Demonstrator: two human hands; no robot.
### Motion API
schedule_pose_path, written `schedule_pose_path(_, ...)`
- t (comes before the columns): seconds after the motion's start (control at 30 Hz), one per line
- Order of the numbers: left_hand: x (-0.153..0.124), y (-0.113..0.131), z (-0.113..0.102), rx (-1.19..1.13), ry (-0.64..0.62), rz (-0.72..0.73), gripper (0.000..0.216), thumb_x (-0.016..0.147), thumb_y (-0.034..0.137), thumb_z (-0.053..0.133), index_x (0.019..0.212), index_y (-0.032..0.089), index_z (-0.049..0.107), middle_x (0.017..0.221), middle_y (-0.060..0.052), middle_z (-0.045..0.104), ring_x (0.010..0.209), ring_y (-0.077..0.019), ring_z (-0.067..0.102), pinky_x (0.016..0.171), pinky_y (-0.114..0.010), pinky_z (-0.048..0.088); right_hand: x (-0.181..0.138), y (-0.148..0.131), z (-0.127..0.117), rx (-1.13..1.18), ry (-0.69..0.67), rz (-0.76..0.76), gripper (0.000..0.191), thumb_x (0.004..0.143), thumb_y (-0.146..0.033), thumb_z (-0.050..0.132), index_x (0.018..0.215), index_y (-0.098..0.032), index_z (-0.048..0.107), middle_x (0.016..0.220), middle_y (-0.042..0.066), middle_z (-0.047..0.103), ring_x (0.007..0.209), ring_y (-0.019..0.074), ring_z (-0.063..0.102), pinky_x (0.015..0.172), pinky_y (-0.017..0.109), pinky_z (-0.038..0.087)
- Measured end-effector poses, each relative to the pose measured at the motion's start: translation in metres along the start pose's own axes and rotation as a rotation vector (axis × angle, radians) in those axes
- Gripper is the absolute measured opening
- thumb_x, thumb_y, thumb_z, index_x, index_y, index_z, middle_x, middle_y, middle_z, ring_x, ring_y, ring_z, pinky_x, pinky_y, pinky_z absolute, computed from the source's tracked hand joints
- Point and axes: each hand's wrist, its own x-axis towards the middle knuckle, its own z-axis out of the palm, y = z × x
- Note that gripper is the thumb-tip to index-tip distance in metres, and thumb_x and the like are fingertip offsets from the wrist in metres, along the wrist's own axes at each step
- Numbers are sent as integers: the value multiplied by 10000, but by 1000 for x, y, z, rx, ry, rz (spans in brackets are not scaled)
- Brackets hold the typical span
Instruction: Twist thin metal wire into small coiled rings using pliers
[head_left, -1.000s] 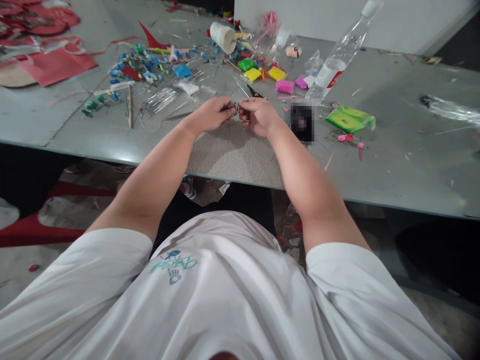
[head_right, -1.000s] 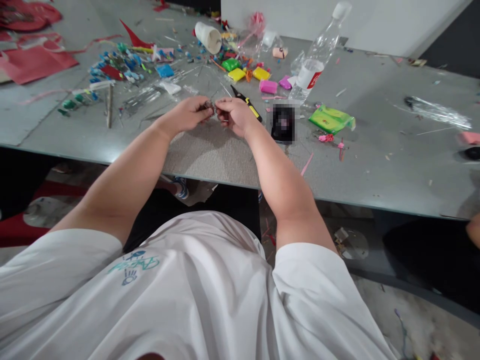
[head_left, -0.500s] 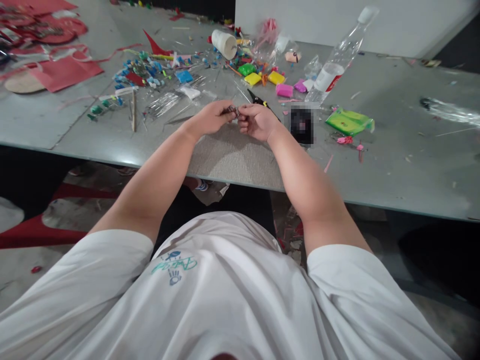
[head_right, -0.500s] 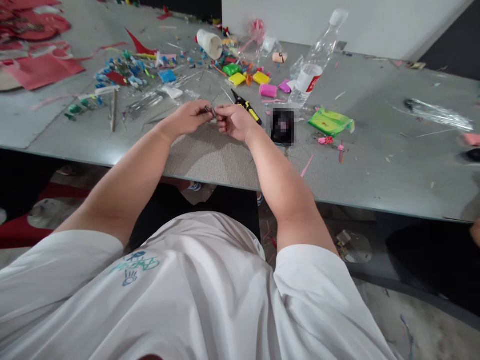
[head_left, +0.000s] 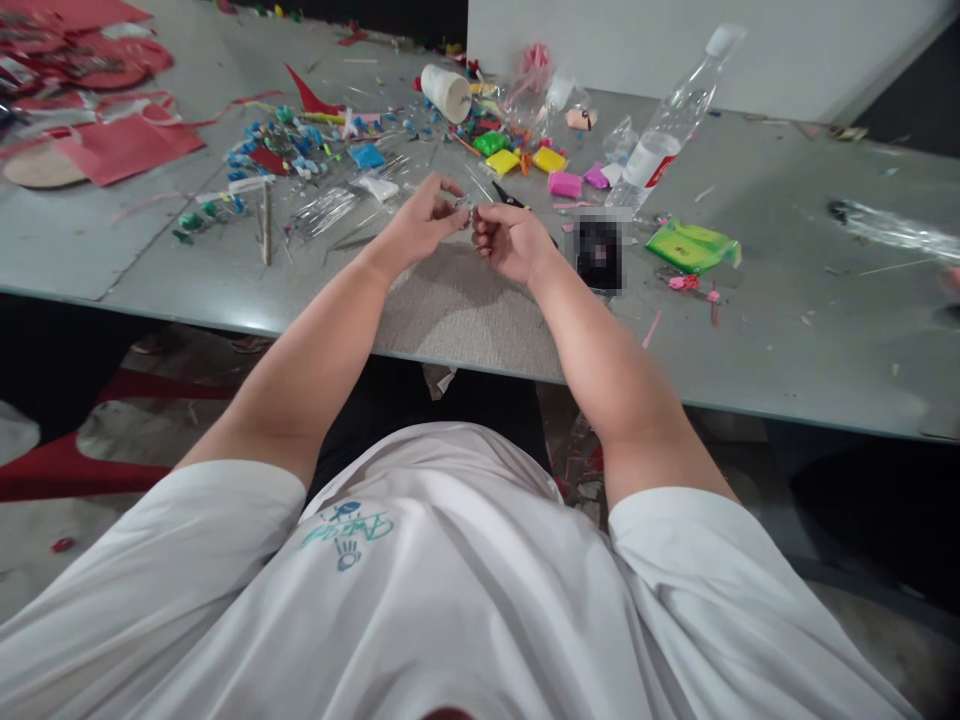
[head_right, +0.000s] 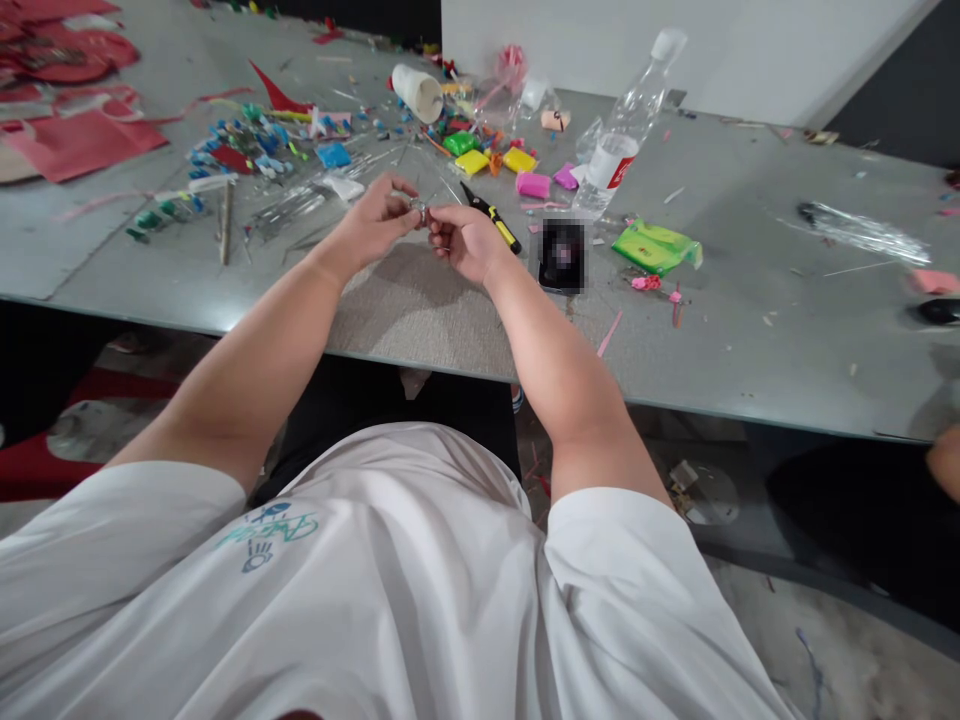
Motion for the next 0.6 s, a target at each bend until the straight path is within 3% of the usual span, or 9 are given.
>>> schedule_pose_path(0.27,4,-4,-1,-9,136,132,97,974,182,701,1043,250,687,1288,-113,806,1321,-262,749,1012,-357,585,0,3,3,21,37,-16,224,1050,-302,821,943,-251,631,910,-38,714,759,97,655,660,189,553)
schedule_pose_path(0.4,5,-4,0,81,87,88,134,1004,211,664,1117,248,725,1259,-103,828,1326,-268,754,1051,-358,598,1,5,3,-31,45,-73,265,1031,-318,853,903,-251,631,921,-33,720,792,105,685,706,203,591)
schedule_pose_path(0.6,4,-6,1,49,15,97,174,940,204,709,1091,274,760,1163,-69,828,1170,-248,787,1007,-348,596,7,11,-2,-28,20,-106,293,1072,-364,815,875,-253,628,964,-7,734,837,117,697,719,205,604)
